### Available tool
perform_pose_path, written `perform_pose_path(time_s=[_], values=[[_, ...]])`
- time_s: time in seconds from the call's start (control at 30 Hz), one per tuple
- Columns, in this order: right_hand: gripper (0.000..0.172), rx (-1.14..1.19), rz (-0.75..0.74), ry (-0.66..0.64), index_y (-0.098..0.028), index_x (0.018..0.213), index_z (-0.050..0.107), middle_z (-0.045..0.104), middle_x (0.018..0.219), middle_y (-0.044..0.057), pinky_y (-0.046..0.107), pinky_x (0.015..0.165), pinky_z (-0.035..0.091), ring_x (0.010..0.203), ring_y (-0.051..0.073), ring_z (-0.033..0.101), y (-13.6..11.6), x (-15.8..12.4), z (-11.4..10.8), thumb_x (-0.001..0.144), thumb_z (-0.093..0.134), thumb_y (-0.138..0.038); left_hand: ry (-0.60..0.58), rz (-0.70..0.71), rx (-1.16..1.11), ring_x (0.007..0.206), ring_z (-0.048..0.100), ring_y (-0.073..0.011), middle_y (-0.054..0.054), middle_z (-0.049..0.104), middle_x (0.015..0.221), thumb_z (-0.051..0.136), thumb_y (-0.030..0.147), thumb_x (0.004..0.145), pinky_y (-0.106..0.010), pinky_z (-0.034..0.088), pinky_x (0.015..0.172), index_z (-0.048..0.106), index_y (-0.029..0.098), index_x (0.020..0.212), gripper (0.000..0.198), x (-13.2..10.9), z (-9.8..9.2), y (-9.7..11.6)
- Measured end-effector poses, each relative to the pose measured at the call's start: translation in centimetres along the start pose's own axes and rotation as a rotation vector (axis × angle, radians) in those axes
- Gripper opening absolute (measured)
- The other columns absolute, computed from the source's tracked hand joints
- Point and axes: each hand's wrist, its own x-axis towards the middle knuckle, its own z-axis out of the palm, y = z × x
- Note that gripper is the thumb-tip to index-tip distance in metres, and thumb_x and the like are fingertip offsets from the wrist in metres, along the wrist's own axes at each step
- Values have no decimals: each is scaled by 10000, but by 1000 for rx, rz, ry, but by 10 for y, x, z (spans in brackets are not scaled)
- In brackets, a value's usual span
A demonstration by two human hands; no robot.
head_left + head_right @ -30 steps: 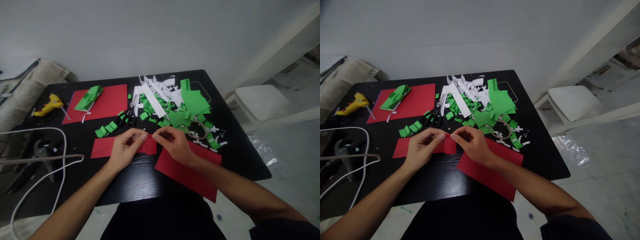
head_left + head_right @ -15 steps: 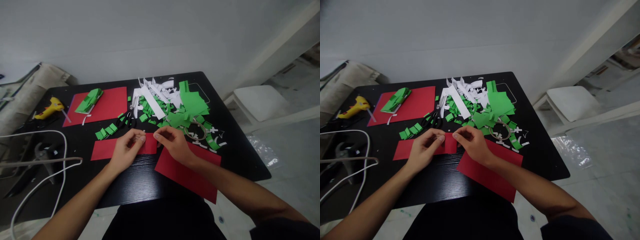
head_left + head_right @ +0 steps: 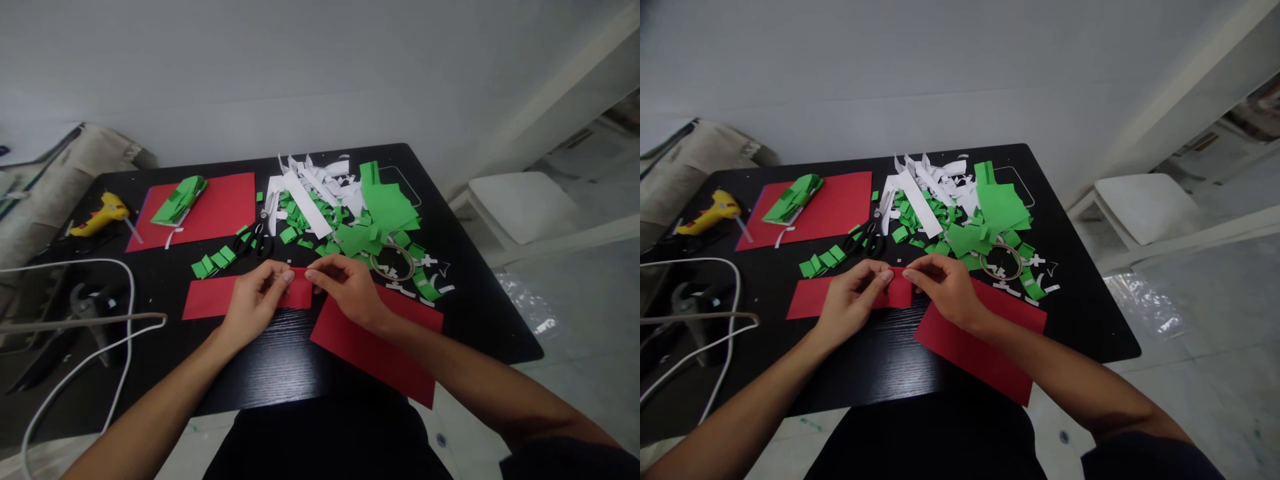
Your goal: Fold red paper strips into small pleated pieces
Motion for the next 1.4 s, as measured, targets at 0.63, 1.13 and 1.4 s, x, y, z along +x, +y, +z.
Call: perform_pose_path(time_s=[0.63, 1.13, 1.4], values=[[144, -122, -42, -39, -208, 993, 764, 789, 986, 49, 343, 827, 614, 904, 191, 748, 1, -4, 0, 869, 746, -279, -4, -66, -191, 768, 691, -146, -24, 761, 868, 747, 339, 897, -251, 555, 741, 756, 185, 992, 181, 6, -1, 4], [279, -112, -57, -83, -221, 1113, 738, 772, 852, 9, 283, 739, 589, 784, 154, 734, -5, -3, -4, 860, 807, -315, -69, -180, -184, 612, 630, -126, -6, 715, 714, 749, 400, 883, -229, 513, 611, 770, 172, 888, 229, 11, -9, -2], [238, -188, -132, -219, -235, 1134, 741, 779, 1069, 41, 311, 838, 596, 973, 169, 743, -10, -4, -3, 958, 590, -180, -90, -128, -180, 744, 638, -144, -17, 708, 787, 713, 407, 923, -232, 504, 675, 751, 188, 948, 223, 11, -6, -5]])
